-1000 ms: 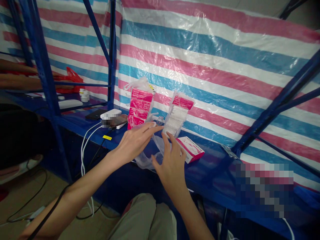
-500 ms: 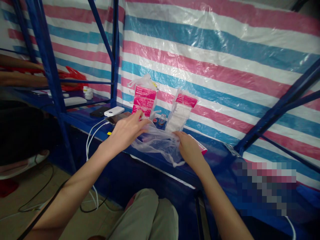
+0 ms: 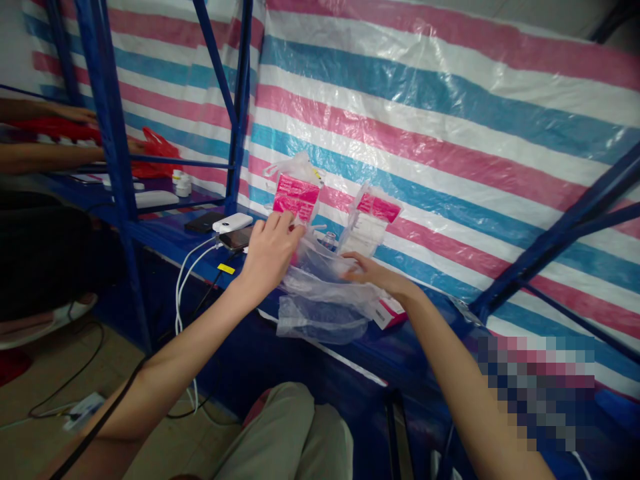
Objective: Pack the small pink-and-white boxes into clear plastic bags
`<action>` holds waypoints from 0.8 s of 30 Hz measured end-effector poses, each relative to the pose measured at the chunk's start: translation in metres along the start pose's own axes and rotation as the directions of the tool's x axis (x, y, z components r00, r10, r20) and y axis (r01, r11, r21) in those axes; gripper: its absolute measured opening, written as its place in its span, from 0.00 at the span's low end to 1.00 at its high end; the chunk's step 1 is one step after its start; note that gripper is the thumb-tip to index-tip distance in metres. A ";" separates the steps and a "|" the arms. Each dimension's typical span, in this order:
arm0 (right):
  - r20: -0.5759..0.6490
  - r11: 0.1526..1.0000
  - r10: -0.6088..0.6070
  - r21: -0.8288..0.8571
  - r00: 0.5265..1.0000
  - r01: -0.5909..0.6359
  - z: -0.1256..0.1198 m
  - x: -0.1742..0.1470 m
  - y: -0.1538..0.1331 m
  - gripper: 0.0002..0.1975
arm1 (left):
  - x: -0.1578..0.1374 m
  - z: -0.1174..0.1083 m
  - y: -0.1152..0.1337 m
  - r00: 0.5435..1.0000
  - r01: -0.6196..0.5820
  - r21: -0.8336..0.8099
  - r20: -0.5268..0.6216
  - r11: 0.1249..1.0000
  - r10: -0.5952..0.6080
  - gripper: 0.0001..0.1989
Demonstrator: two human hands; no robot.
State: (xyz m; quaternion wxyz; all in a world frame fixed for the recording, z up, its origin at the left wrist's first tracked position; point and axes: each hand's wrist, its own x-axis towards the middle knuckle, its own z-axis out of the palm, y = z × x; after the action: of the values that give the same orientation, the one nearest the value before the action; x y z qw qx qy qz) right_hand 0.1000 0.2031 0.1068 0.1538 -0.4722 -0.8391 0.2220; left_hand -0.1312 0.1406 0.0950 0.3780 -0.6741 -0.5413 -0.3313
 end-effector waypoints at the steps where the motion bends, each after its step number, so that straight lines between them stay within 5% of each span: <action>1: 0.016 0.996 0.016 -0.083 1.000 -0.014 0.003 0.006 0.008 0.24 | 0.001 0.005 0.001 1.000 -0.006 -0.009 0.016 1.000 0.006 0.11; 6: -0.172 0.873 0.160 -0.435 0.972 -0.221 0.025 0.025 0.031 0.22 | -0.005 0.022 0.006 0.994 -0.084 -0.102 0.059 0.991 0.090 0.15; 11: -0.202 0.885 0.106 -0.428 0.974 -0.185 0.034 0.029 0.041 0.21 | -0.022 0.027 0.021 0.957 -0.274 -0.269 0.014 0.923 0.289 0.16; 14: -0.154 0.916 0.073 -0.382 0.985 -0.127 0.029 0.028 0.050 0.25 | -0.031 0.040 0.030 0.875 -0.373 -0.456 0.118 0.808 0.470 0.20; 17: -0.056 0.952 0.062 -0.298 0.997 -0.076 0.020 0.022 0.056 0.36 | -0.032 0.058 0.030 0.837 -0.324 -0.513 0.237 0.795 0.494 0.29; 21: 0.013 0.971 0.014 -0.240 1.000 -0.011 0.014 0.013 0.059 0.49 | -0.017 0.067 0.026 0.798 -0.322 -0.505 0.311 0.801 0.517 0.13; 24: -0.003 0.955 -0.012 -0.297 1.000 0.010 0.014 0.009 0.060 0.52 | -0.003 0.059 0.024 0.763 -0.269 -0.668 0.292 0.694 0.577 0.06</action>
State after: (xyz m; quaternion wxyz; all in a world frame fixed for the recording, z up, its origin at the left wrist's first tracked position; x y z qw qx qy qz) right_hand 0.1322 0.2344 0.0638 0.0843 -0.4859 -0.8651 0.0913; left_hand -0.1056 0.1869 0.0597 0.0708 -0.9259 -0.3101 -0.2038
